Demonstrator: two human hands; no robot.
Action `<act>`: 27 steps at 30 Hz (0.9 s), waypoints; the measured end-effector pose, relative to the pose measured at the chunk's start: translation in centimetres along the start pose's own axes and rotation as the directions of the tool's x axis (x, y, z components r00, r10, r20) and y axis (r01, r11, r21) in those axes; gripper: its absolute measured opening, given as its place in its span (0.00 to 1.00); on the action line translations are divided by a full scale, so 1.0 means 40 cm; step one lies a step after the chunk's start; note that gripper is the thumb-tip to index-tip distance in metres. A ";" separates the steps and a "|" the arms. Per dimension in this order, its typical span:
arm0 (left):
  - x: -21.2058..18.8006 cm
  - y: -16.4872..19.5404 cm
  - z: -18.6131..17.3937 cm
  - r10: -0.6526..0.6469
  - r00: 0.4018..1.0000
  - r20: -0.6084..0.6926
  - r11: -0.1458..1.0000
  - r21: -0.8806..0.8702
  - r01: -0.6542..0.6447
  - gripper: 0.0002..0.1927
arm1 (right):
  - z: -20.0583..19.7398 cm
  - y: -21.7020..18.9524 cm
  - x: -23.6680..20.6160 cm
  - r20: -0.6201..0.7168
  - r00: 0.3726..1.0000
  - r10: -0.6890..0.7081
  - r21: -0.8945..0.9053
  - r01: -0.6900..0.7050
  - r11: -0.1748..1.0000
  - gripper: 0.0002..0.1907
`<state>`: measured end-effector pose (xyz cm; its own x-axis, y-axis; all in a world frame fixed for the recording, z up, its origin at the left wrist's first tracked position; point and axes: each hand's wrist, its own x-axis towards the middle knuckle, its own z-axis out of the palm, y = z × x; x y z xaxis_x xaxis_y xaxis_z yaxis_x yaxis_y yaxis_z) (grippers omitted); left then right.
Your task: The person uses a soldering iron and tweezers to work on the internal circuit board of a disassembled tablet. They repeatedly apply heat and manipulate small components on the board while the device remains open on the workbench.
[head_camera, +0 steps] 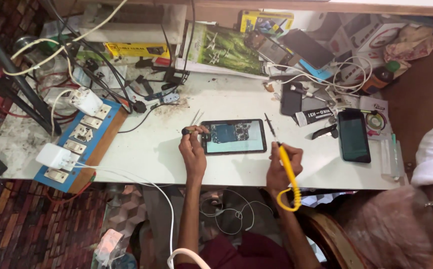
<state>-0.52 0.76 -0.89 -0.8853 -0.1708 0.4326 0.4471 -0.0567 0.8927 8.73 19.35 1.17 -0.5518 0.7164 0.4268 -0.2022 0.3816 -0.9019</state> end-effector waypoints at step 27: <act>-0.035 0.018 0.032 -0.094 0.995 -0.022 0.996 -0.001 0.094 0.14 | -0.050 0.089 0.027 0.136 0.953 0.271 0.331 -0.302 0.894 0.10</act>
<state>0.85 2.23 -0.69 -0.9201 -0.1867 0.3442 0.3625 -0.0734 0.9291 9.02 22.65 -1.44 -0.6910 0.7065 0.1529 -0.2822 -0.0689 -0.9569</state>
